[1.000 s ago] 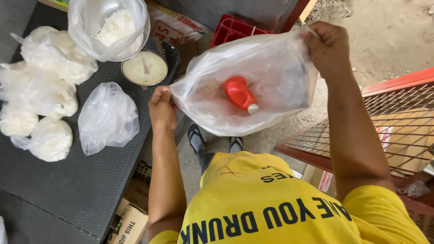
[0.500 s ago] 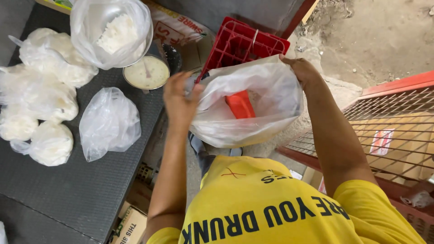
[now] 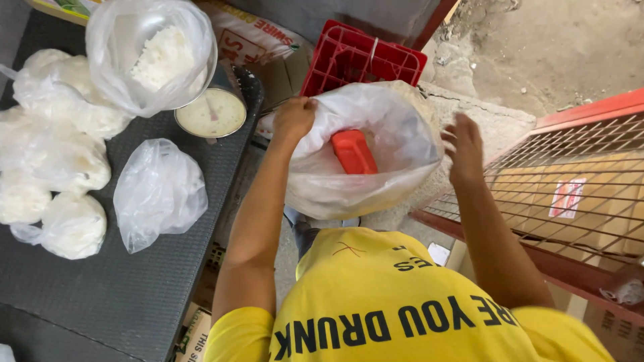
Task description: Scooping white powder from a large bag into a container on a scale for weighing.
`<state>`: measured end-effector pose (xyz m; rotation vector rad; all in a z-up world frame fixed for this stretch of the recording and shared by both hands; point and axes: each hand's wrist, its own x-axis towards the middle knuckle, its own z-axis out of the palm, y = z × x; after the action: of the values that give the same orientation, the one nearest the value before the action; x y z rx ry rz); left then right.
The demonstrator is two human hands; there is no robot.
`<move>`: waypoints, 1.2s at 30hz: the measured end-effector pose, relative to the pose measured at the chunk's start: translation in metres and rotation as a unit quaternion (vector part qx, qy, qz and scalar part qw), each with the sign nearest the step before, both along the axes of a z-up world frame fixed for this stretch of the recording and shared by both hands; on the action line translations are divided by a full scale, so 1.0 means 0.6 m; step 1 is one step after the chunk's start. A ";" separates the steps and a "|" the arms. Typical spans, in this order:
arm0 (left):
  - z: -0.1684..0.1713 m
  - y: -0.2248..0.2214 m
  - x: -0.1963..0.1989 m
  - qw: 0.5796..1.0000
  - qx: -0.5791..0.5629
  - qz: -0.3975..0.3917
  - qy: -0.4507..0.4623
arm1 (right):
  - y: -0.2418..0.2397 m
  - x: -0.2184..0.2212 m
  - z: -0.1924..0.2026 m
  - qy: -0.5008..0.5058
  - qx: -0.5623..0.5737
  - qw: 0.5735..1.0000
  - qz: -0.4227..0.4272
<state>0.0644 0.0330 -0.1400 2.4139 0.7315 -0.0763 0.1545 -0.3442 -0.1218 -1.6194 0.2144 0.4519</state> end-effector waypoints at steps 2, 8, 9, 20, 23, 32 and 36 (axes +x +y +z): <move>0.044 -0.015 -0.006 1.000 -0.005 0.007 -0.006 | -0.050 -0.077 0.009 0.067 0.051 0.996 -0.021; 0.098 -0.097 -0.013 0.998 -0.011 -0.013 -0.053 | -0.003 -0.222 0.131 0.266 0.191 0.944 0.037; 0.101 -0.111 -0.022 0.998 -0.009 -0.023 -0.060 | 0.018 -0.240 0.179 0.183 0.202 0.956 0.113; -0.061 0.104 0.035 0.937 -0.263 0.222 -0.053 | -0.097 -0.148 -0.266 0.296 0.395 0.866 0.075; -0.180 0.128 0.033 0.956 -0.184 0.227 0.012 | -0.102 -0.116 -0.250 0.309 0.273 0.906 0.097; 0.064 -0.148 -0.226 0.840 -0.320 0.324 -0.296 | -0.067 -0.115 0.092 -0.101 0.048 0.982 0.151; 0.108 -0.272 -0.210 0.733 -0.509 0.364 -0.266 | 0.061 -0.108 0.059 -0.450 -0.071 0.867 0.200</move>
<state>-0.0619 -0.1303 -0.0754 0.9125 0.9507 0.4148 0.0895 -0.3074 -0.0863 -1.8590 -0.8243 -0.0565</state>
